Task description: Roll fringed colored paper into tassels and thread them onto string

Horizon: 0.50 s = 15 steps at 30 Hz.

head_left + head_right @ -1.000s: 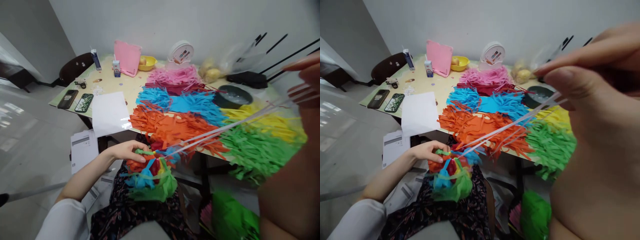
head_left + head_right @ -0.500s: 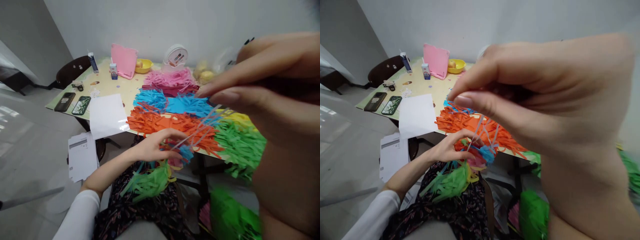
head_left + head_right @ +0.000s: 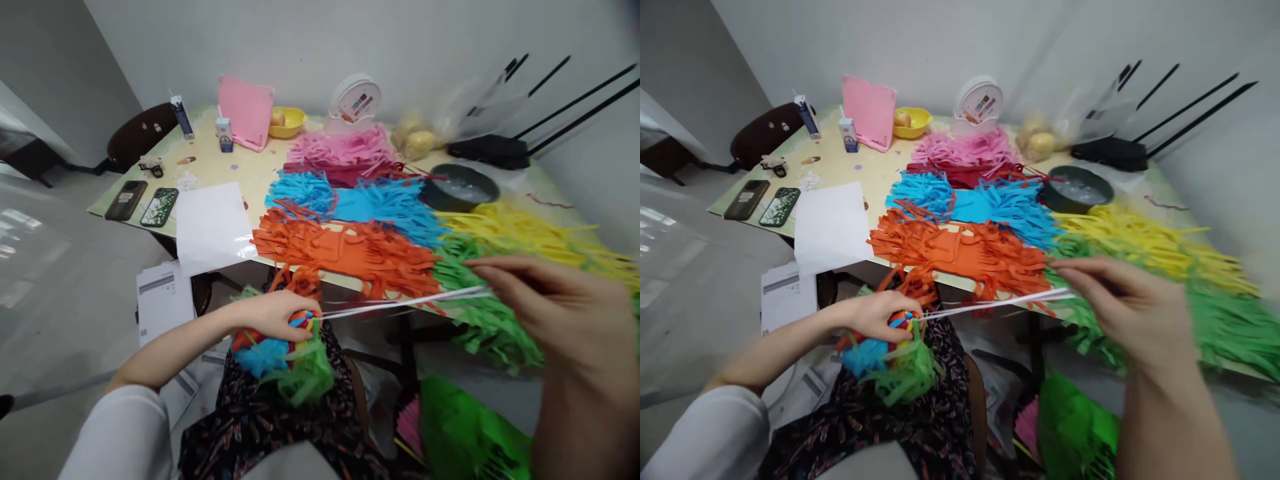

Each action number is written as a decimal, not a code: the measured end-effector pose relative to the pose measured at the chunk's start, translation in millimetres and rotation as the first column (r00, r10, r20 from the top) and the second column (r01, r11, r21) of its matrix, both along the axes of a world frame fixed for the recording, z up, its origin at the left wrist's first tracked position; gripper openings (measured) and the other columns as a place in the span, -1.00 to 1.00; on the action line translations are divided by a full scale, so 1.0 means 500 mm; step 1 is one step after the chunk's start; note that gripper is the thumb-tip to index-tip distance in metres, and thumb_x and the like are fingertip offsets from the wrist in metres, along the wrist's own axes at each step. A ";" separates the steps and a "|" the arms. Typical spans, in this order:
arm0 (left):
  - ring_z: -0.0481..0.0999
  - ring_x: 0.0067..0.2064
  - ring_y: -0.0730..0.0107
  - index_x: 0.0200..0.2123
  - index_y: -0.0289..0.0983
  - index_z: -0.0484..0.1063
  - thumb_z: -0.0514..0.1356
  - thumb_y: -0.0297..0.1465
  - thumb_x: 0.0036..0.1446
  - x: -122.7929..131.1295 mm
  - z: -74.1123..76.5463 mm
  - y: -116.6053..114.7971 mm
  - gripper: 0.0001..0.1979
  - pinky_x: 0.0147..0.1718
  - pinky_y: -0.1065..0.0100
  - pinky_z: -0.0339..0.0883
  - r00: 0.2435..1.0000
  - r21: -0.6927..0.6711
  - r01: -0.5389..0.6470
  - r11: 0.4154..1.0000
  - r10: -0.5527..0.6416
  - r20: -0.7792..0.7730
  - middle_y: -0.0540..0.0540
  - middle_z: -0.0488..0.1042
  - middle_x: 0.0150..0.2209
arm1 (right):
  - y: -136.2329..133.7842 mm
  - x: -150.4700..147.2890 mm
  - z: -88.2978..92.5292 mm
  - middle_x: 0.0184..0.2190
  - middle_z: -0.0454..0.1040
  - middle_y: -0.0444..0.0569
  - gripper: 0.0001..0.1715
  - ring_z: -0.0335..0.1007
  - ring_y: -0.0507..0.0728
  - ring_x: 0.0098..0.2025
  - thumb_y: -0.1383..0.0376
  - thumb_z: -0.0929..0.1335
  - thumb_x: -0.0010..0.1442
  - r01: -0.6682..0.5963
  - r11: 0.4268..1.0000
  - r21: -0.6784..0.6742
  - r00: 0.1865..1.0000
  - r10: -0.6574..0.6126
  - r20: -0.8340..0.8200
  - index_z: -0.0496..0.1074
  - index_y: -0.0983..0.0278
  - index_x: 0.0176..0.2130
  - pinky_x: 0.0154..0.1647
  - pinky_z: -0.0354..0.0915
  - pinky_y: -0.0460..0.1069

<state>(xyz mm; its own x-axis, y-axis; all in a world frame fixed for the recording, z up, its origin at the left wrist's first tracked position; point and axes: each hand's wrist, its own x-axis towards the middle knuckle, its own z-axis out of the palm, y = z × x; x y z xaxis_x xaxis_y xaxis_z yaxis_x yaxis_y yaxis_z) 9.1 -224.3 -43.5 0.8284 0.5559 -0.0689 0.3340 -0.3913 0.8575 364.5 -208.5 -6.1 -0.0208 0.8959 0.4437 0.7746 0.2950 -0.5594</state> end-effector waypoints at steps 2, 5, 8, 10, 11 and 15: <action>0.43 -0.31 0.45 -0.24 -0.30 0.46 0.18 -0.53 0.02 0.007 -0.023 -0.019 -0.81 -0.25 0.47 0.26 0.999 -0.131 -0.025 0.991 0.028 0.020 0.01 0.49 -0.32 | -0.016 0.005 -0.034 -0.41 0.62 -0.04 -0.81 0.53 0.14 -0.40 0.14 0.41 0.12 -0.043 0.999 -0.012 0.997 0.042 -0.058 0.59 0.19 -0.36 -0.35 0.38 -0.01; 0.40 -0.40 0.51 -0.27 -0.31 0.48 0.17 -0.55 0.00 0.016 -0.051 -0.047 -0.81 -0.33 0.49 0.29 0.992 -0.445 -0.066 0.893 0.107 0.068 0.04 0.48 -0.38 | -0.036 0.012 -0.070 -0.41 0.62 -0.05 -0.88 0.51 0.13 -0.41 0.22 0.42 0.13 -0.062 0.998 0.002 0.994 0.062 -0.086 0.59 0.18 -0.35 -0.38 0.34 -0.01; 0.41 -0.38 0.51 -0.28 -0.31 0.49 0.27 -0.42 0.02 0.025 -0.067 -0.075 -0.84 -0.33 0.49 0.31 0.977 -0.708 -0.020 0.706 0.165 0.137 0.04 0.48 -0.37 | -0.051 0.018 -0.086 -0.37 0.62 -0.06 -0.91 0.52 0.13 -0.38 0.28 0.42 0.15 -0.058 0.998 0.015 0.992 0.059 -0.110 0.59 0.15 -0.31 -0.35 0.34 -0.01; 0.41 -0.37 0.50 -0.27 -0.30 0.51 0.37 -0.33 -0.05 0.033 -0.071 -0.090 -0.74 -0.33 0.48 0.32 0.976 -0.778 -0.032 0.628 0.188 0.111 0.03 0.49 -0.36 | -0.059 0.024 -0.085 -0.36 0.62 -0.07 -0.90 0.51 0.12 -0.38 0.31 0.42 0.16 -0.068 0.998 0.015 0.992 0.069 -0.109 0.59 0.13 -0.30 -0.36 0.34 -0.01; 0.40 -0.38 0.51 -0.29 -0.31 0.51 0.40 -0.30 -0.08 0.036 -0.071 -0.094 -0.71 -0.34 0.48 0.31 0.978 -0.785 -0.059 0.617 0.194 0.080 0.04 0.48 -0.37 | -0.062 0.027 -0.082 -0.38 0.61 -0.08 -0.90 0.50 0.11 -0.40 0.31 0.42 0.17 -0.077 0.997 0.013 0.992 0.078 -0.100 0.59 0.13 -0.30 -0.38 0.33 -0.02; 0.38 -0.38 0.49 -0.38 -0.33 0.45 0.33 -0.37 -0.02 0.029 -0.057 -0.084 -0.83 -0.34 0.47 0.30 0.971 -0.662 -0.169 0.730 0.239 0.015 0.01 0.48 -0.37 | -0.073 0.032 -0.048 -0.43 0.61 -0.07 -0.86 0.51 0.10 -0.46 0.19 0.41 0.21 -0.178 0.983 -0.045 0.984 0.178 -0.005 0.61 0.13 -0.30 -0.43 0.36 -0.05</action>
<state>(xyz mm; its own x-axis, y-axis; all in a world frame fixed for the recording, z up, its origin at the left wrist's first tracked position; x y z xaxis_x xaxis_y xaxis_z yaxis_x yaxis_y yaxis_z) 23.6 -266.0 -72.1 0.7220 0.5594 -0.4072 0.2455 0.3431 0.9067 380.6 -244.9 -30.3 -0.1815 0.8969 0.4032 0.7111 0.4029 -0.5762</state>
